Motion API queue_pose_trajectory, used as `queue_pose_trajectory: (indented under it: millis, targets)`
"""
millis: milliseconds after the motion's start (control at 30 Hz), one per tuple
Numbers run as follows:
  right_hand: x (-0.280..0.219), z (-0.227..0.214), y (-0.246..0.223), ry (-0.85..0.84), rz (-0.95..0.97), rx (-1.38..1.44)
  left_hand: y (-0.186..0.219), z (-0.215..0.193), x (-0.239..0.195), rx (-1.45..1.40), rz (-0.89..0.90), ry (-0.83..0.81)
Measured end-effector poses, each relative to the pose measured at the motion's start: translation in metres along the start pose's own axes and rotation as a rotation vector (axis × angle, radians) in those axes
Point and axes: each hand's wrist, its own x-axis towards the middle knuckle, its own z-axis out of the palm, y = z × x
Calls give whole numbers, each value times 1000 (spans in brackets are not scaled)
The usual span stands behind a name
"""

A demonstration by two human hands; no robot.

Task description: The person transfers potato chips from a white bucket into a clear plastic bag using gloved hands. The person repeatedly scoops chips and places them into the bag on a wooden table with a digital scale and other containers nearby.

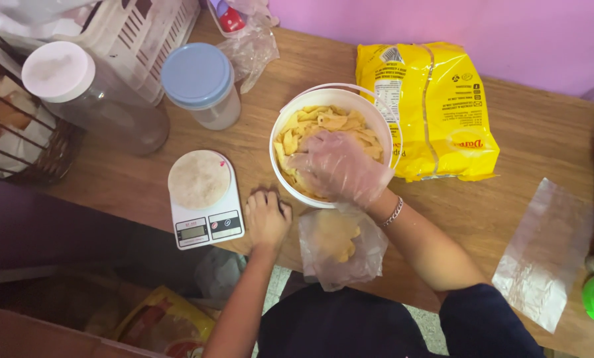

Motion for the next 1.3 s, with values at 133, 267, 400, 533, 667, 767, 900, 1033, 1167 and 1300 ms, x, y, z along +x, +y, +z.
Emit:
queue_pose_trajectory:
  millis: [133,267,400,533,667,767,900,1033,1167,1300]
  targets:
    - [4,-12,-5,-47,-36,-169,0,-2,-3,-11,-9,-18]
    - [7,-5,2,-93,68,-81,9,-21,7,-11,-6,-23]
    - [6,4,10,-85,220,133,5,-13,1,-28,-13,-17]
    - [-7,-5,25,78,419,389,-2,4,-4,-8,-19,-25]
    - [-21,-15,45,124,518,827,-2,5,-6,-5,-11,-12]
    - [-31,-15,53,184,556,996,-3,5,-5,-6,-1,-4]
    - [-37,-11,51,236,565,1067,-2,3,-6,0,4,-1]
    - [-35,-22,51,258,604,719,-3,5,-5,-9,14,17]
    - [-35,-59,18,316,624,593,-1,0,-4,-19,18,35]
    - [-71,-62,6,353,479,-52,-3,3,-2,-11,23,52]
